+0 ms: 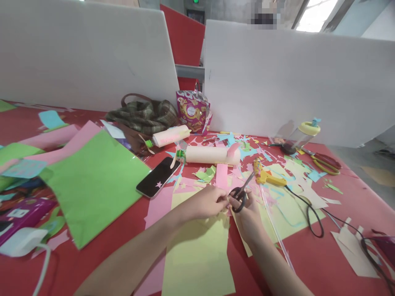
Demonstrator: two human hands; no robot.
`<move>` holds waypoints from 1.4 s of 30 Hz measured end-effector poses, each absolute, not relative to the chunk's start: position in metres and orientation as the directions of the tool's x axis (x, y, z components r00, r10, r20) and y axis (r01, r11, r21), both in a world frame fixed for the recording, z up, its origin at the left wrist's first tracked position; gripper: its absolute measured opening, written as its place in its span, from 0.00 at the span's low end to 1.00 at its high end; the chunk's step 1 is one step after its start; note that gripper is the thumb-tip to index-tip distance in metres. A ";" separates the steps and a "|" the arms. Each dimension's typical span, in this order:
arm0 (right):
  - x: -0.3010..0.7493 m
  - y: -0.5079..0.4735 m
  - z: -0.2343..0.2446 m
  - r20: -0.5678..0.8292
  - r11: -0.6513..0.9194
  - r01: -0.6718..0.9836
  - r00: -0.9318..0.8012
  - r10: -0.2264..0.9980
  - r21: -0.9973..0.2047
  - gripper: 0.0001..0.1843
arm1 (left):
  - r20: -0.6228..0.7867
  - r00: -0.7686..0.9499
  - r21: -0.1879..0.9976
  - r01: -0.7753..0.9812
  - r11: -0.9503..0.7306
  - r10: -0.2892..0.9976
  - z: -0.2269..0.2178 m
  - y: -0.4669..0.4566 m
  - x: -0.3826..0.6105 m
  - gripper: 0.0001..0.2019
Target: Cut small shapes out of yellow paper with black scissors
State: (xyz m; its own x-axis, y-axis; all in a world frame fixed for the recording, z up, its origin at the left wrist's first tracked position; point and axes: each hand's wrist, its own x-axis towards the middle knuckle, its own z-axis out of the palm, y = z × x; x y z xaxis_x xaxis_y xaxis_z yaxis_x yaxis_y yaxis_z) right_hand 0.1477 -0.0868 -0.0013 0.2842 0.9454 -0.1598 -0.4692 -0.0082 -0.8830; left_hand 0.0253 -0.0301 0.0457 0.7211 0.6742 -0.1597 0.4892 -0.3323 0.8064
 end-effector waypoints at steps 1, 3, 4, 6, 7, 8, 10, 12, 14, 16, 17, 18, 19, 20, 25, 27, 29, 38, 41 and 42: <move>0.147 -0.087 -0.001 -0.157 -0.008 -0.463 0.285 0.946 -0.886 0.16 | -0.153 0.720 0.802 0.491 -0.341 0.676 0.046 -0.030 0.025 0.11; 0.147 -0.087 -0.001 -0.151 -0.005 -0.454 0.286 0.946 -0.891 0.17 | -0.146 0.721 0.797 0.491 -0.351 0.677 0.045 -0.031 0.023 0.11; 0.146 -0.087 -0.001 -0.148 -0.004 -0.450 0.286 0.947 -0.893 0.17 | -0.148 0.721 0.798 0.491 -0.349 0.677 0.044 -0.031 0.022 0.11; 0.146 -0.087 -0.002 -0.144 -0.005 -0.438 0.285 0.948 -0.899 0.17 | -0.148 0.717 0.808 0.485 -0.335 0.681 0.042 -0.033 0.019 0.11; 0.145 -0.087 -0.003 -0.142 -0.006 -0.431 0.283 0.948 -0.902 0.18 | -0.145 0.714 0.815 0.478 -0.327 0.685 0.041 -0.033 0.018 0.11; 0.145 -0.087 -0.003 -0.139 -0.007 -0.424 0.280 0.950 -0.906 0.18 | -0.141 0.712 0.823 0.470 -0.319 0.688 0.040 -0.034 0.016 0.11; 0.144 -0.087 -0.004 -0.133 -0.013 -0.410 0.265 0.955 -0.912 0.18 | -0.133 0.711 0.838 0.453 -0.305 0.690 0.038 -0.037 0.013 0.11; 0.143 -0.088 -0.005 -0.128 -0.024 -0.394 0.241 0.962 -0.919 0.19 | -0.120 0.704 0.847 0.441 -0.298 0.700 0.035 -0.040 0.011 0.12; 0.141 -0.090 -0.005 -0.125 -0.036 -0.372 0.218 0.968 -0.927 0.18 | -0.107 0.684 0.847 0.443 -0.294 0.722 0.031 -0.044 0.008 0.12; 0.139 -0.091 -0.005 -0.126 -0.048 -0.347 0.207 0.970 -0.937 0.17 | -0.101 0.668 0.833 0.462 -0.305 0.738 0.027 -0.046 0.004 0.13; 0.138 -0.092 -0.005 -0.128 -0.054 -0.334 0.204 0.971 -0.941 0.17 | -0.105 0.670 0.817 0.480 -0.321 0.735 0.024 -0.046 0.001 0.13; 0.137 -0.093 -0.006 -0.130 -0.060 -0.322 0.202 0.971 -0.945 0.16 | -0.104 0.666 0.785 0.511 -0.350 0.739 0.021 -0.045 -0.004 0.13; 0.137 -0.093 -0.006 -0.134 -0.067 -0.310 0.199 0.971 -0.948 0.16 | -0.108 0.656 0.730 0.562 -0.388 0.747 0.019 -0.043 -0.009 0.14; 0.136 -0.094 -0.006 -0.137 -0.073 -0.300 0.198 0.971 -0.951 0.16 | -0.103 0.624 0.637 0.640 -0.430 0.775 0.016 -0.040 -0.015 0.14; 0.135 -0.093 -0.007 -0.140 -0.084 -0.270 0.194 0.971 -0.959 0.15 | -0.075 0.441 0.321 0.860 -0.397 0.894 0.002 -0.019 -0.046 0.11; 0.135 -0.093 -0.008 -0.138 -0.085 -0.267 0.187 0.973 -0.960 0.16 | -0.072 0.400 0.235 0.897 -0.374 0.913 -0.003 -0.013 -0.052 0.09; 0.135 -0.093 -0.008 -0.135 -0.084 -0.265 0.181 0.974 -0.961 0.16 | -0.068 0.379 0.163 0.917 -0.364 0.923 -0.007 -0.011 -0.053 0.08; 0.136 -0.094 -0.008 -0.128 -0.086 -0.256 0.152 0.980 -0.963 0.15 | -0.026 0.408 -0.010 0.913 -0.409 0.913 -0.011 -0.014 -0.051 0.09; 0.136 -0.094 -0.008 -0.128 -0.090 -0.251 0.141 0.982 -0.964 0.15 | 0.008 0.425 -0.030 0.905 -0.425 0.905 -0.010 -0.015 -0.052 0.09; 0.136 -0.094 -0.007 -0.128 -0.090 -0.249 0.139 0.982 -0.964 0.15 | 0.019 0.428 -0.035 0.903 -0.428 0.903 -0.010 -0.015 -0.052 0.09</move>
